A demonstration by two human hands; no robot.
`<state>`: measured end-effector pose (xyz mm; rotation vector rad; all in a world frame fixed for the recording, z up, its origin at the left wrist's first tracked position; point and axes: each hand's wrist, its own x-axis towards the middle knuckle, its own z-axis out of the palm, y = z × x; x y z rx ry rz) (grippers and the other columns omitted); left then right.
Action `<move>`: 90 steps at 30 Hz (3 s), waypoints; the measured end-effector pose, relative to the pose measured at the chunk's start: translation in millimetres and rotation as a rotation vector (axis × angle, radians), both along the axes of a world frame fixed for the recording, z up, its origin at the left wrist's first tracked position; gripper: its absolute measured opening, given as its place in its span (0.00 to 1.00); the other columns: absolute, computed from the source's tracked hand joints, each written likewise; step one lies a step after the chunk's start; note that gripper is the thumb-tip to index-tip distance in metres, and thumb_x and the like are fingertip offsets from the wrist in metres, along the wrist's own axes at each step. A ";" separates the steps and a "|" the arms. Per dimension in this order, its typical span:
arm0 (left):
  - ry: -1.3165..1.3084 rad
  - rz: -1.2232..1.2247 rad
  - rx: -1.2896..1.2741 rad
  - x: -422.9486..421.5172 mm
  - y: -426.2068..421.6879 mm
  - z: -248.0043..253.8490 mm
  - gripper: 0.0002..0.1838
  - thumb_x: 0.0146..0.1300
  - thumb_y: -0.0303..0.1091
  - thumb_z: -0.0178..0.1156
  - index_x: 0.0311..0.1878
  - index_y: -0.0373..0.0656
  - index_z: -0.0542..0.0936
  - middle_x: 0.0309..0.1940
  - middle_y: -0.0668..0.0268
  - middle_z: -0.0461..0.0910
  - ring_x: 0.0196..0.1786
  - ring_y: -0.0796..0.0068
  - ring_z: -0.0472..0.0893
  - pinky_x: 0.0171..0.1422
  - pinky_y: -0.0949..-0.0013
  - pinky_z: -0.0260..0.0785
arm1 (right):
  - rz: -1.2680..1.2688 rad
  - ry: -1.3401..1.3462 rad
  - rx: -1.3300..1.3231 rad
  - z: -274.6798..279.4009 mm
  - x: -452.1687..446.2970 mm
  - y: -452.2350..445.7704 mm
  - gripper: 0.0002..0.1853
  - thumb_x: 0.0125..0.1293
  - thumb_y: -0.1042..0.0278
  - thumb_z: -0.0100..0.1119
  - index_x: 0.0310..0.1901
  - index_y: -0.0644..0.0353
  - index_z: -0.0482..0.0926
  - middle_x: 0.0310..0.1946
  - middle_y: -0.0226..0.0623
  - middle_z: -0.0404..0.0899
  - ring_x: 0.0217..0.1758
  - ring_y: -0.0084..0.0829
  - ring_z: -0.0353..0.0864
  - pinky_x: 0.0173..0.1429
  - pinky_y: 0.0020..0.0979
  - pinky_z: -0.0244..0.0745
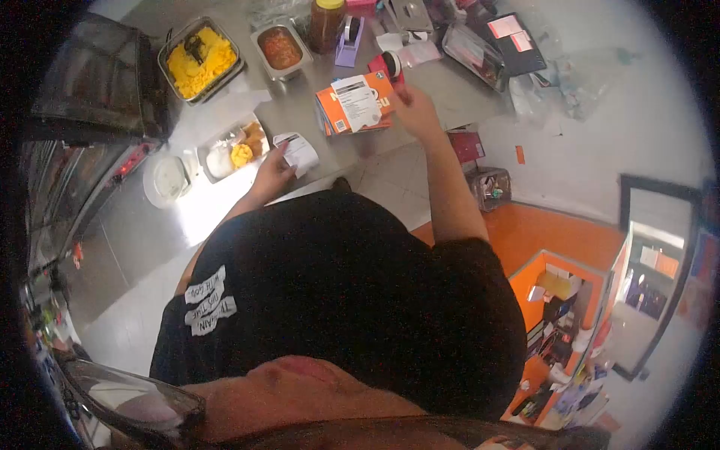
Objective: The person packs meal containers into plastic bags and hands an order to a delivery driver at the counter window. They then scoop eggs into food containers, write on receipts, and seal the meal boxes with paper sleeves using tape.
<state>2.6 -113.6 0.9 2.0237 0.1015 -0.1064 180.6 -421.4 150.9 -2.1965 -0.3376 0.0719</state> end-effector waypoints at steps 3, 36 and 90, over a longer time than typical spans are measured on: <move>0.059 0.174 0.146 1.2 -22.3 -12.5 0.36 0.53 0.30 0.66 0.67 0.38 0.68 0.48 0.51 0.70 0.42 0.58 0.79 0.51 0.62 0.73 | 0.238 -0.037 -0.102 -30.3 84.1 28.8 0.14 0.65 0.59 0.59 0.41 0.63 0.82 0.35 0.45 0.84 0.38 0.38 0.84 0.45 0.37 0.76; -0.115 0.242 0.594 -14.7 -13.4 -27.3 0.39 0.55 0.55 0.66 0.69 0.55 0.68 0.52 0.65 0.71 0.51 0.61 0.73 0.54 0.59 0.62 | 0.536 0.046 0.297 -118.6 -83.0 122.6 0.08 0.71 0.70 0.54 0.43 0.65 0.77 0.35 0.40 0.82 0.33 0.25 0.79 0.37 0.26 0.72; -0.065 0.240 0.543 -14.0 -14.4 -23.0 0.43 0.49 0.56 0.68 0.70 0.55 0.68 0.51 0.65 0.70 0.54 0.62 0.71 0.56 0.58 0.60 | 0.322 0.183 -0.146 -158.5 -83.7 137.2 0.09 0.62 0.66 0.64 0.35 0.63 0.77 0.26 0.47 0.80 0.29 0.42 0.82 0.35 0.40 0.74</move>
